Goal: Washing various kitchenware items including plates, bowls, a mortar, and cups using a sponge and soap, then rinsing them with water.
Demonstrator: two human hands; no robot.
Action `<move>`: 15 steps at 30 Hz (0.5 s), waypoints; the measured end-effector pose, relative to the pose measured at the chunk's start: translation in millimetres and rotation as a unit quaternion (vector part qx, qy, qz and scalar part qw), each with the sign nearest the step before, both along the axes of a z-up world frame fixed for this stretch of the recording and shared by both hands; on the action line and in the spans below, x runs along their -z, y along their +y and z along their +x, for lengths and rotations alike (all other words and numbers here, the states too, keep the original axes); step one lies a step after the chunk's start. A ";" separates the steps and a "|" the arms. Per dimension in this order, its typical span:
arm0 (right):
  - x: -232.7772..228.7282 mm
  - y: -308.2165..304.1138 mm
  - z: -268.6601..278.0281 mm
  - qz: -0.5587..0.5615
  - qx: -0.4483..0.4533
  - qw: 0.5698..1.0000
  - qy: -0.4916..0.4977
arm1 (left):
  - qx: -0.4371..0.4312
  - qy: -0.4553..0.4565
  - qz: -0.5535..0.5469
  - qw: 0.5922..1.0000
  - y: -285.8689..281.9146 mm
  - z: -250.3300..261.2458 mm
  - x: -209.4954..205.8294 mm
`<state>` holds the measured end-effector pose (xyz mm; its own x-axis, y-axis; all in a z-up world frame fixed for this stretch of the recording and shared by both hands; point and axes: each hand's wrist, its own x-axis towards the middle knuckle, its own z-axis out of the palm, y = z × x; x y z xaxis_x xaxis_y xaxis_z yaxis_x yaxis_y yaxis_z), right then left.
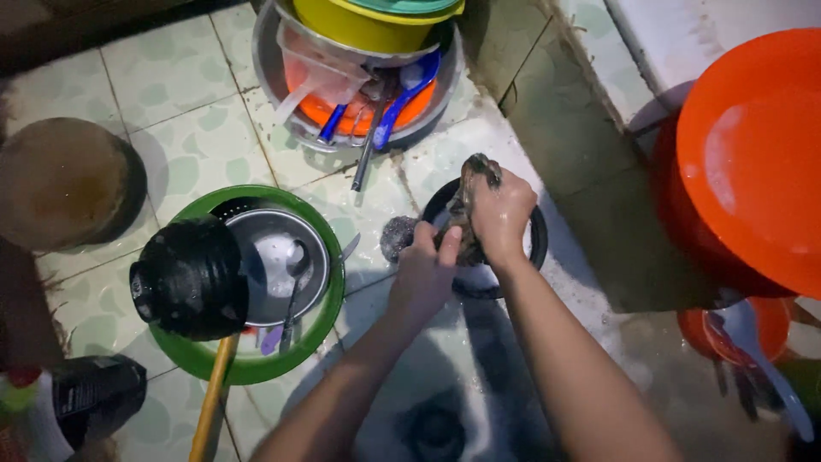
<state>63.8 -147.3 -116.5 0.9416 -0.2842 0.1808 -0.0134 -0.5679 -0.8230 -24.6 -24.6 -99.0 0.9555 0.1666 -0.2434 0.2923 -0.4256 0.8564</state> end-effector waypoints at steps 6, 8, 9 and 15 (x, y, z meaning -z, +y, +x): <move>123.6 -49.4 21.9 -0.045 0.049 0.995 0.075 | -0.007 -0.104 -0.026 0.994 17.3 -8.1 37.4; 134.7 -50.0 -2.1 -0.133 -0.006 0.989 0.057 | -0.026 -0.066 -0.057 0.996 19.0 0.4 12.6; 141.7 -50.5 -17.2 -0.221 -0.063 0.972 0.040 | -0.048 -0.026 -0.089 0.994 19.5 1.6 1.6; 159.0 -58.5 -40.7 -0.091 -0.267 0.937 0.204 | -0.034 -0.003 -0.344 0.939 28.2 17.7 56.7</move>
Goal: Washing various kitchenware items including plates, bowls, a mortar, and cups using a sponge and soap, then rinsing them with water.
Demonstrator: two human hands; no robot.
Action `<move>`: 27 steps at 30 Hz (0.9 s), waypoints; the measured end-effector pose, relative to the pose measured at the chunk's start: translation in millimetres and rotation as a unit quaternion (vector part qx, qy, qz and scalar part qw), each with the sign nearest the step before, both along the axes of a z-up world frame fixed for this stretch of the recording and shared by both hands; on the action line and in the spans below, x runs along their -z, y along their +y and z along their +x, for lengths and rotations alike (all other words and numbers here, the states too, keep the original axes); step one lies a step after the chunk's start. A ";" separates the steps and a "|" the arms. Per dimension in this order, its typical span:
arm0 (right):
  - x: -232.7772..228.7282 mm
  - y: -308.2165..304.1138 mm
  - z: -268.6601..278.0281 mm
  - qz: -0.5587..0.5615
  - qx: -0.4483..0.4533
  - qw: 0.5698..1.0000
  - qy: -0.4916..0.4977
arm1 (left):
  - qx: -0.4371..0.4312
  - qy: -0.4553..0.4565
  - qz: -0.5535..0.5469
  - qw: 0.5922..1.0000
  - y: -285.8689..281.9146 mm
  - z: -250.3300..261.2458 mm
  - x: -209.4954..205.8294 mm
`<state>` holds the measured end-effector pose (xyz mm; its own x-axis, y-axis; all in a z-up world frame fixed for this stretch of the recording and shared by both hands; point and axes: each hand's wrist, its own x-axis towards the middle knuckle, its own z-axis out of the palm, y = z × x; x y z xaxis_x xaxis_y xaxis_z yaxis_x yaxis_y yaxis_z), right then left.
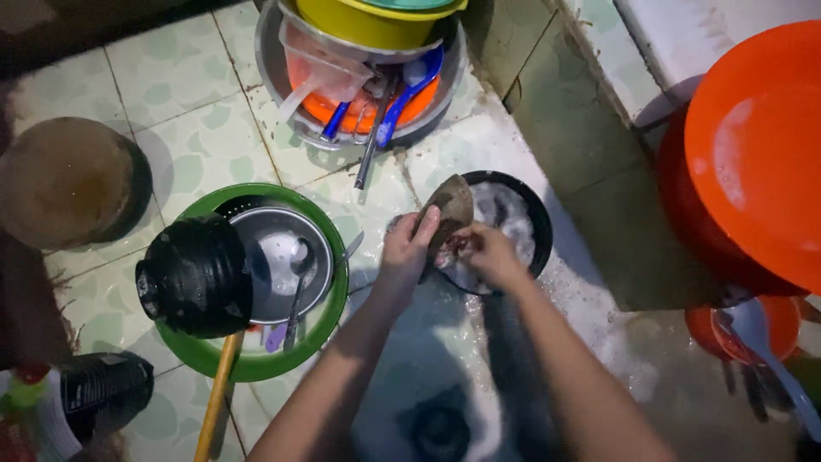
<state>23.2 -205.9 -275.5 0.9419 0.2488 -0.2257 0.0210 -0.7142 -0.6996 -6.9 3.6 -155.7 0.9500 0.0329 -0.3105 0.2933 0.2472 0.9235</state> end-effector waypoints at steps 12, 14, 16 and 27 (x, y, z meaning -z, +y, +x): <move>-184.4 57.1 -11.5 0.025 0.182 0.931 -0.315 | 0.035 0.005 0.315 0.948 -30.4 -13.0 -37.2; -177.9 55.8 20.3 -0.027 0.212 0.941 -0.263 | 0.026 0.008 0.329 0.944 -30.4 -13.2 -58.6; -172.2 49.7 40.7 -0.083 0.242 0.944 -0.211 | 0.020 0.009 0.340 0.940 -33.4 -14.6 -68.0; -114.3 19.4 55.9 -0.057 0.284 0.951 -0.104 | 0.042 -0.053 0.312 0.948 -30.6 -35.7 -50.5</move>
